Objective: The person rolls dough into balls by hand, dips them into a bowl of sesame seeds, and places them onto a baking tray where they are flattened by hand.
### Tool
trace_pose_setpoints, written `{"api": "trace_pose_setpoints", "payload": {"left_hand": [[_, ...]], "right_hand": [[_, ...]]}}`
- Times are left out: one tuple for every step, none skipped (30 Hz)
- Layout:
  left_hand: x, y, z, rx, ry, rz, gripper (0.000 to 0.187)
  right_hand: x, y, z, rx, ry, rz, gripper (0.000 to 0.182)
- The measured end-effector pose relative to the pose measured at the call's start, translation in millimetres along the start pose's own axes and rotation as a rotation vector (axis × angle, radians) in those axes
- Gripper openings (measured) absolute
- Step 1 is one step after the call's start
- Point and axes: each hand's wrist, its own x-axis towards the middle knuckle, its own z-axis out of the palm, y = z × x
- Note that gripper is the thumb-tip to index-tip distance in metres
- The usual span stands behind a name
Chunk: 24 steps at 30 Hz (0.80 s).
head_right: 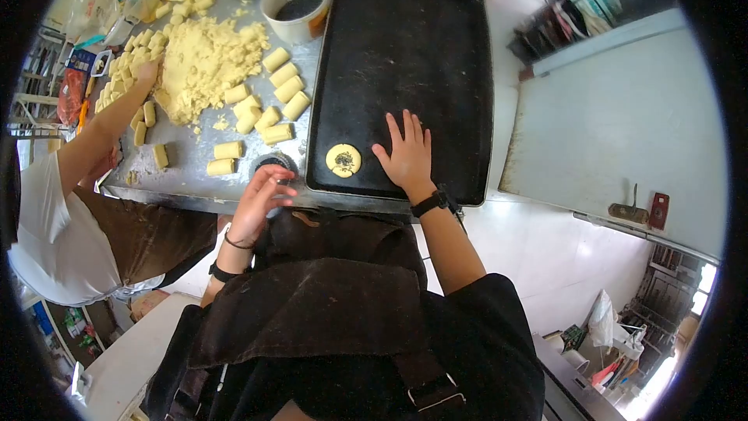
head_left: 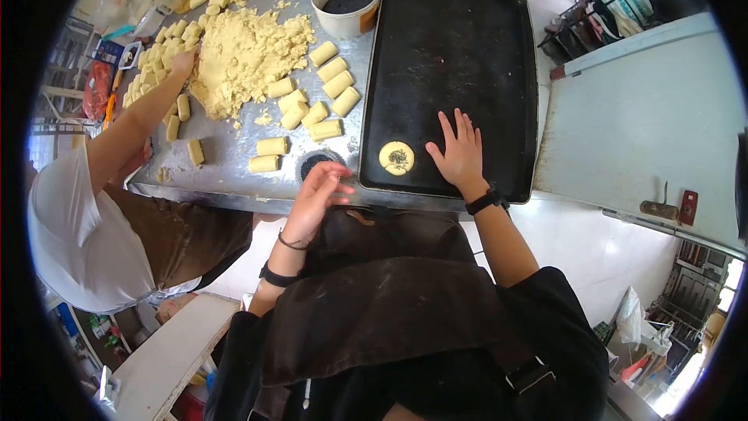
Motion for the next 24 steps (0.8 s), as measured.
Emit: {"api": "trace_pose_setpoints", "payload": {"left_hand": [[1.0, 0.0, -1.4, 0.0, 0.003, 0.011, 0.024], [2.8, -0.5, -3.4, -0.004, 0.023, 0.019, 0.024], [4.2, -2.4, -7.0, -0.009, 0.041, 0.027, 0.023], [6.4, -3.8, -11.5, -0.014, 0.059, 0.034, 0.023], [10.1, -4.6, -19.9, 0.003, 0.081, 0.089, 0.022], [11.9, -4.8, -30.3, 0.017, 0.107, 0.142, 0.022], [10.9, -0.2, -39.5, 0.058, 0.203, 0.2, 0.021], [17.3, -6.7, -63.0, 0.131, 0.266, 0.273, 0.018], [19.4, -7.3, -79.0, 0.243, 0.391, 0.338, 0.016], [26.3, -20.7, -110.4, 0.359, 0.448, 0.408, 0.018], [23.8, -17.0, -119.8, 0.539, 0.546, 0.413, 0.024], [21.5, -13.6, -126.8, 0.72, 0.643, 0.417, 0.03], [21.9, -14.9, -139.9, 0.893, 0.637, 0.461, 0.036], [23.5, -20.0, -154.8, 1.067, 0.629, 0.504, 0.041], [24.6, -20.6, -159.6, 1.242, 0.616, 0.544, 0.047], [25.6, -23.6, -162.9, 1.283, 0.587, 0.566, 0.053], [25.5, -26.5, -167.1, 1.325, 0.558, 0.587, 0.059], [24.4, -25.2, -167.8, 1.366, 0.531, 0.608, 0.064], [23.7, -24.3, -167.7, 1.388, 0.49, 0.583, 0.067], [25.8, -23.6, -167.1, 1.409, 0.455, 0.561, 0.071], [27.2, -20.7, -165.3, 1.431, 0.424, 0.536, 0.074], [29.8, -19.7, -165.2, 1.447, 0.384, 0.552, 0.075], [34.9, -19.9, -167.0, 1.465, 0.353, 0.565, 0.076], [39.2, -19.9, -170.2, 1.482, 0.32, 0.576, 0.078]], "right_hand": [[0.4, -0.8, -0.6, -0.023, 0.005, -0.003, 0.067], [1.3, -0.2, -1.5, -0.029, 0.014, -0.011, 0.067], [0.8, 1.0, -1.3, -0.036, 0.023, -0.017, 0.066], [1.3, 2.7, -1.5, -0.044, 0.031, -0.022, 0.066], [3.8, 9.4, -3.0, 0.088, 0.001, 0.033, 0.065], [5.4, 21.9, -5.7, 0.22, -0.033, 0.085, 0.065], [5.4, 34.2, -9.8, 0.356, -0.073, 0.137, 0.064], [4.9, 48.4, -15.1, 0.408, -0.041, 0.142, 0.065], [2.7, 56.2, -27.7, 0.462, -0.144, 0.211, 0.067], [1.7, 61.0, -37.9, 0.517, -0.246, 0.281, 0.07], [-0.2, 65.3, -38.4, 0.513, -0.284, 0.294, 0.071], [-2.7, 68.6, -37.9, 0.508, -0.322, 0.306, 0.072], [-3.6, 68.6, -38.3, 0.504, -0.361, 0.319, 0.074], [-3.8, 68.4, -37.9, 0.477, -0.355, 0.314, 0.073], [-2.6, 66.2, -38.9, 0.45, -0.35, 0.309, 0.073], [-1.5, 63.9, -38.7, 0.424, -0.345, 0.303, 0.072], [-1.2, 62.2, -37.4, 0.405, -0.331, 0.291, 0.072], [-0.9, 62.9, -35.9, 0.385, -0.316, 0.277, 0.071], [-1.0, 63.3, -35.5, 0.365, -0.301, 0.261, 0.07], [-0.5, 64.1, -35.3, 0.372, -0.293, 0.253, 0.07], [-1.9, 66.1, -34.4, 0.381, -0.286, 0.242, 0.07], [-0.9, 64.9, -34.2, 0.393, -0.28, 0.221, 0.07], [-1.3, 63.0, -35.6, 0.396, -0.281, 0.236, 0.068], [-3.0, 64.3, -33.6, 0.382, -0.247, 0.185, 0.07]]}}
